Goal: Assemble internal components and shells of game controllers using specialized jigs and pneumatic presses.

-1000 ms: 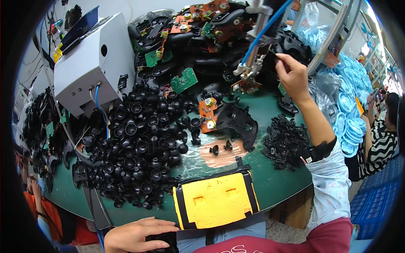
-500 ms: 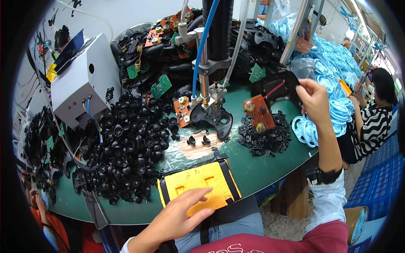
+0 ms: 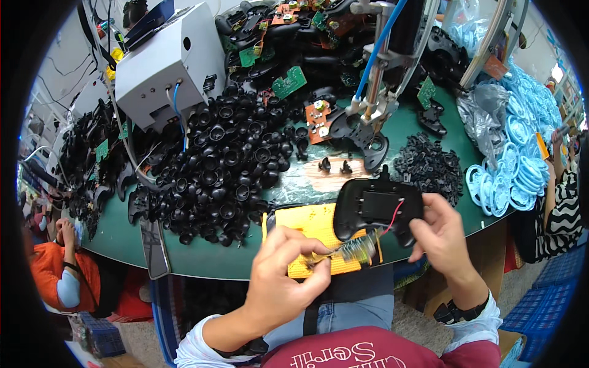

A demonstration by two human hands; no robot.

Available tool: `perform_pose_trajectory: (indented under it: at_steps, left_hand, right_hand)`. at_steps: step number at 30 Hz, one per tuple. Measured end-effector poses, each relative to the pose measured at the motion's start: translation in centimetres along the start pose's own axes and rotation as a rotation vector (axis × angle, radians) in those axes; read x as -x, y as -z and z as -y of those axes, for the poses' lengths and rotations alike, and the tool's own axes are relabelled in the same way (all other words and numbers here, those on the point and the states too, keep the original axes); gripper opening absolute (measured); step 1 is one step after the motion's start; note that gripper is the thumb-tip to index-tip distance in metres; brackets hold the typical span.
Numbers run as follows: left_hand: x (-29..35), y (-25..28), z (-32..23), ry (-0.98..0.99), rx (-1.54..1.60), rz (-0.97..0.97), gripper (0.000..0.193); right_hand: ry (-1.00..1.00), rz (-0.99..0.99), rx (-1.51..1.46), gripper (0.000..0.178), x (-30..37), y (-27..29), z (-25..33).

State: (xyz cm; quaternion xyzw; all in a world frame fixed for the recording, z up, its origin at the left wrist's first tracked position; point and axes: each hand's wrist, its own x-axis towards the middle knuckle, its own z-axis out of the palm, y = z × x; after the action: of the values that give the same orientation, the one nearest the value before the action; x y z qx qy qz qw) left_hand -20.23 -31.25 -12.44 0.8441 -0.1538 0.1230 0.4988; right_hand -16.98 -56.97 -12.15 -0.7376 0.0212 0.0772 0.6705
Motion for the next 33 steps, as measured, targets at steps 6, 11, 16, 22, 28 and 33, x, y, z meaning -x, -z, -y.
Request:
perform_pose_trajectory:
  at_steps: [6,11,16,22,28,33]
  left_hand:
    - [-1.2,1.7,1.3,0.422,0.452,0.062,0.012]
    - [-1.8,1.6,2.1,0.558,0.508,0.080,0.018]
    - [-2.3,0.2,2.2,0.533,0.612,0.053,0.023]
    - [-2.4,0.2,2.7,0.394,0.394,0.049,0.025]
    - [-3.2,0.6,1.6,0.268,0.206,0.131,0.026]
    - [-3.5,0.6,1.6,0.201,0.141,0.291,0.024]
  right_hand:
    - [-0.262,0.295,0.086,0.040,0.4,-3.8,-2.6]
    - [0.526,0.077,0.556,0.031,-1.0,-3.3,0.6]
    - [0.885,0.143,0.880,0.030,-2.1,-6.2,2.3]
    - [0.915,0.146,0.915,0.024,-3.1,-6.3,2.3]
    - [0.837,0.196,0.818,0.017,-3.8,-5.7,2.6]
    - [0.788,0.374,0.754,0.014,-4.2,-4.6,3.6]
